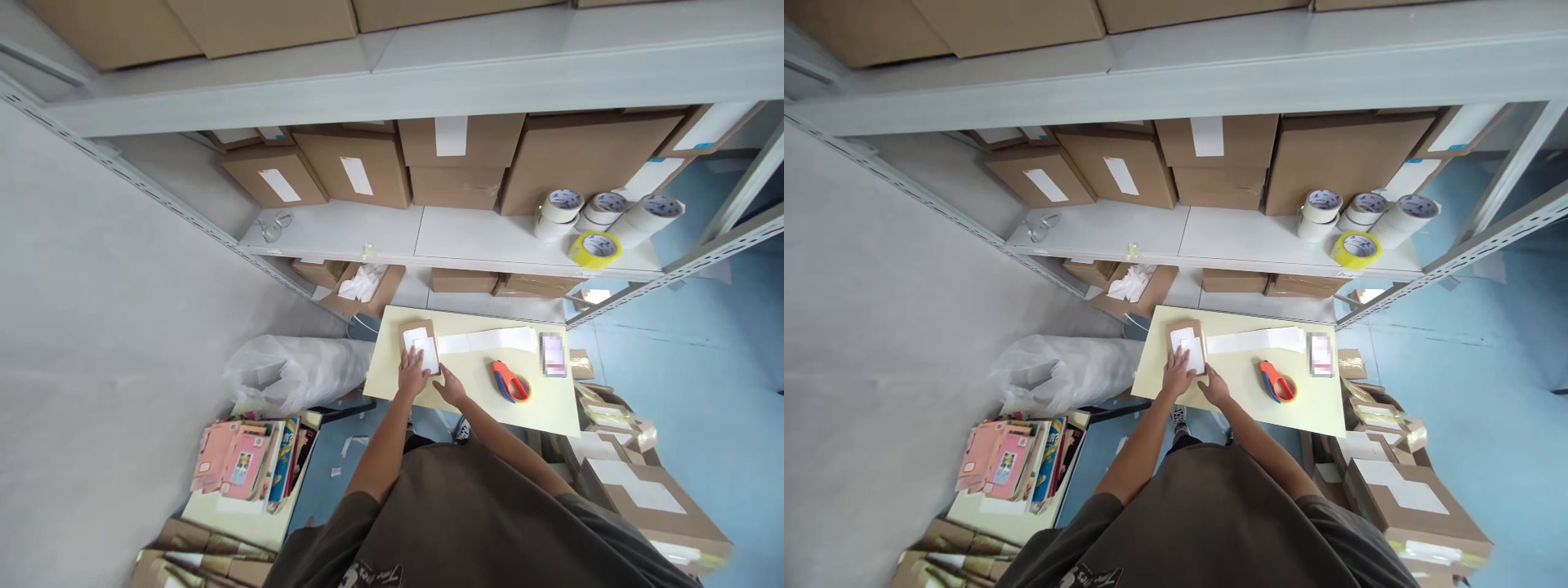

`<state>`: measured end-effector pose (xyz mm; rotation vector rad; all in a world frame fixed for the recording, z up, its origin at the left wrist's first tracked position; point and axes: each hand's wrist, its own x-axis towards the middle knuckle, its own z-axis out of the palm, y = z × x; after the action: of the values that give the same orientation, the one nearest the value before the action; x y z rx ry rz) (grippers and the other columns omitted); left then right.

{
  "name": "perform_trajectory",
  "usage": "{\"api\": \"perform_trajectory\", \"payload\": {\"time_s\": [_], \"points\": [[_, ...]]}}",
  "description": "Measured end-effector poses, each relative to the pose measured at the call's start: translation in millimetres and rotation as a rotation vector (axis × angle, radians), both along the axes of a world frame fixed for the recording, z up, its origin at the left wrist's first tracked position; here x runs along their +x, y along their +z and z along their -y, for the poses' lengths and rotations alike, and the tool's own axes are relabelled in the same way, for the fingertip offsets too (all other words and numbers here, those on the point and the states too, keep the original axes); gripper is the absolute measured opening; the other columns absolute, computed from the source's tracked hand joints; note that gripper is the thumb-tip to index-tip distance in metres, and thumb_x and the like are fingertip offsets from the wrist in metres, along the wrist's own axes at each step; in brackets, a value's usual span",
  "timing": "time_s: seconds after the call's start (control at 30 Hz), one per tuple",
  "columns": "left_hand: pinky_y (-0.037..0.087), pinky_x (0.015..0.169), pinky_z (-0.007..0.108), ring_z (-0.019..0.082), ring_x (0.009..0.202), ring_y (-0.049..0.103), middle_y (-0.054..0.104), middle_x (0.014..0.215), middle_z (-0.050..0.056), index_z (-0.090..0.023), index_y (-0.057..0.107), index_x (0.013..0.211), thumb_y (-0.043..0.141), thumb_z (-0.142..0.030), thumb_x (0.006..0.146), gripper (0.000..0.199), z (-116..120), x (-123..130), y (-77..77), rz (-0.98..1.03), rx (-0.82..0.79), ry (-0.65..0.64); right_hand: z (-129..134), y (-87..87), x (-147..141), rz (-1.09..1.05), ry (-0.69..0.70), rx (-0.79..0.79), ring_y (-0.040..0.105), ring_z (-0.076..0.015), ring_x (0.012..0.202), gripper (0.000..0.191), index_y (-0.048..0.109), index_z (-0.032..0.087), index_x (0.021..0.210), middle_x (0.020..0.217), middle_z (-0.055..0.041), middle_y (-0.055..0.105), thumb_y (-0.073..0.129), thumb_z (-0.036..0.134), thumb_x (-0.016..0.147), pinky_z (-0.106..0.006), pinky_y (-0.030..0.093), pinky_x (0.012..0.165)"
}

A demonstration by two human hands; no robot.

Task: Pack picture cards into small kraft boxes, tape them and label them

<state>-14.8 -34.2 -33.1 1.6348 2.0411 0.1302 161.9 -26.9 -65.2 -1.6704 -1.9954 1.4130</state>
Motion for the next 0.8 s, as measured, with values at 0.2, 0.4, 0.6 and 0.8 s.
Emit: {"api": "perform_trajectory", "payload": {"time_s": [0.2,0.4,0.6,0.8], "points": [[0.020,0.131,0.051,0.037,0.166,0.004,0.012,0.179,0.012,-0.020,0.035,0.168,0.065,-0.046,0.092,0.087,-5.5,-4.8,-17.1,-0.022,-0.041,0.018,5.4,-7.8,1.6,-0.078,-0.041,-0.036,0.058,-0.0315,0.143,0.073,0.054,0.024,0.154,0.157,-0.0111,0.059,0.070,0.024,0.083,-0.044,0.045,0.119],[0.015,0.134,0.050,0.038,0.165,0.007,0.023,0.177,0.013,-0.017,0.039,0.166,0.069,-0.045,0.088,0.088,-6.2,-16.8,-25.0,0.022,0.014,-0.037,12.1,-11.7,-10.4,-0.013,-0.076,-0.021,0.047,-0.0287,0.153,0.071,0.057,0.022,0.153,0.161,-0.0121,0.054,0.070,0.021,0.084,-0.043,0.039,0.126],[0.014,0.134,0.049,0.038,0.165,0.007,0.025,0.177,0.011,-0.018,0.044,0.164,0.073,-0.050,0.086,0.089,1.0,-44.6,-27.8,0.198,0.069,-0.035,39.9,-18.5,-39.3,0.019,-0.214,0.104,0.046,-0.0313,0.153,0.067,0.059,0.021,0.152,0.162,-0.0140,0.052,0.069,0.027,0.086,-0.046,0.042,0.124],[0.018,0.133,0.049,0.035,0.165,0.015,0.028,0.176,0.010,-0.025,0.049,0.160,0.058,-0.064,0.095,0.077,24.8,-124.8,-23.9,0.498,0.070,0.151,39.3,-10.6,-75.6,-0.119,-0.312,0.373,0.041,-0.0326,0.155,0.053,0.075,0.020,0.132,0.161,-0.0141,0.053,0.059,0.056,0.096,-0.050,0.034,0.127]]}}
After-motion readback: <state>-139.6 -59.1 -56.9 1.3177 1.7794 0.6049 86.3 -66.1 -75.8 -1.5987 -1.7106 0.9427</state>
